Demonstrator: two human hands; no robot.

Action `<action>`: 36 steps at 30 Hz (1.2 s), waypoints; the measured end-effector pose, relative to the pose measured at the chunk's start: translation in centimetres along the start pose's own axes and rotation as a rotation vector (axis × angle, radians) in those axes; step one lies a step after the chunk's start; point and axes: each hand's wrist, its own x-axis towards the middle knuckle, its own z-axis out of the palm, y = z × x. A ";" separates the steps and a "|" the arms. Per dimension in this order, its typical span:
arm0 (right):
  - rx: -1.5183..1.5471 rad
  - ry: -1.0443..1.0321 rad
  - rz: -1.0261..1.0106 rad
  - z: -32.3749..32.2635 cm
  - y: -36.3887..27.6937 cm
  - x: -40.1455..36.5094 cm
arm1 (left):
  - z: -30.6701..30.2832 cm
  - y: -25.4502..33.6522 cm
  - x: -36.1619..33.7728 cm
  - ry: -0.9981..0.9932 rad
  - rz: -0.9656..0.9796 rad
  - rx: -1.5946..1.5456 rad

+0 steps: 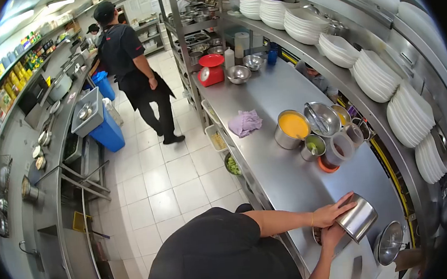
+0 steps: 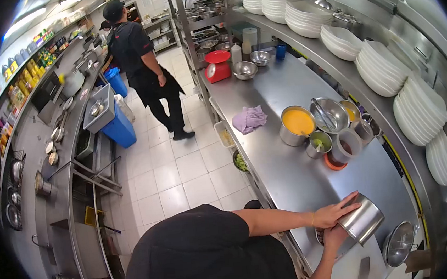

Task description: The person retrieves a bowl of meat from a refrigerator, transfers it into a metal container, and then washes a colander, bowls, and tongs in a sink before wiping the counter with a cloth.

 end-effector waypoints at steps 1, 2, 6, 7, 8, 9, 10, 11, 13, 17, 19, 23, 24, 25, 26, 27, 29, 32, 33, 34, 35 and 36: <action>0.004 -0.006 -0.008 1.1 0.9 -0.2 | -0.1 0.1 -0.1 -0.045 -0.033 0.024; -0.078 -0.035 0.017 0.9 0.4 -0.3 | 0.0 -0.1 -0.1 -0.039 -0.012 0.063; 0.265 0.084 0.048 1.4 1.2 0.2 | 0.4 -1.8 0.3 0.150 0.244 0.187; 0.004 -0.052 0.128 1.6 2.6 0.1 | 0.2 -2.2 0.8 0.255 0.422 0.272; 0.155 -0.082 0.185 -0.1 1.4 1.1 | -0.7 -1.0 0.5 0.184 0.233 0.239; 0.043 -0.216 0.340 -0.9 1.2 1.9 | 2.4 -7.6 1.4 -0.069 -0.084 -0.484; -0.014 -0.336 0.463 -0.3 3.0 2.3 | 1.7 -6.5 1.7 -0.035 0.065 -0.206; -0.001 0.053 0.135 1.7 5.1 1.6 | 0.8 -5.1 2.1 0.038 0.199 0.076; -0.011 0.111 0.008 0.7 4.4 2.6 | -0.4 -1.2 2.2 0.107 0.217 0.193; -0.082 -0.037 -0.046 -3.0 0.8 0.5 | -1.2 0.3 2.2 0.194 0.190 0.107; 0.031 -0.025 0.065 -3.2 1.2 1.2 | -1.2 -0.3 2.9 0.221 0.198 0.129; 0.006 0.196 0.005 -2.3 1.2 3.2 | -1.6 -0.3 3.8 0.219 0.181 0.103; 0.002 0.202 0.019 -1.9 1.4 2.8 | -1.6 -0.3 4.0 0.216 0.182 0.101; -0.005 0.143 -0.008 -1.4 1.4 2.3 | -1.7 -0.4 4.1 0.214 0.182 0.101; -0.011 0.083 -0.038 -1.6 1.0 2.0 | -1.8 -0.7 3.9 0.206 0.184 0.098; -0.011 0.088 -0.035 -2.1 0.9 1.6 | -2.0 -1.1 3.8 0.228 0.139 0.038; 0.147 -0.014 -0.099 -3.7 1.1 0.3 | -2.6 -1.7 3.4 0.275 0.039 -0.079; 0.322 0.253 -0.017 -6.2 2.2 -0.8 | -4.8 -2.0 2.8 0.366 -0.040 -0.058; 0.322 0.253 -0.015 -6.3 3.1 -1.3 | -5.6 -1.6 2.3 0.415 -0.131 0.030; 0.364 0.246 0.124 -6.2 4.3 -1.6 | -6.5 -1.1 1.6 0.411 -0.129 0.028; 0.403 0.241 0.260 -6.1 5.8 -1.8 | -7.4 0.0 0.9 0.418 -0.408 -0.301; 0.399 0.247 0.262 -5.5 7.6 -2.2 | -8.3 0.7 0.0 0.409 -0.685 -0.631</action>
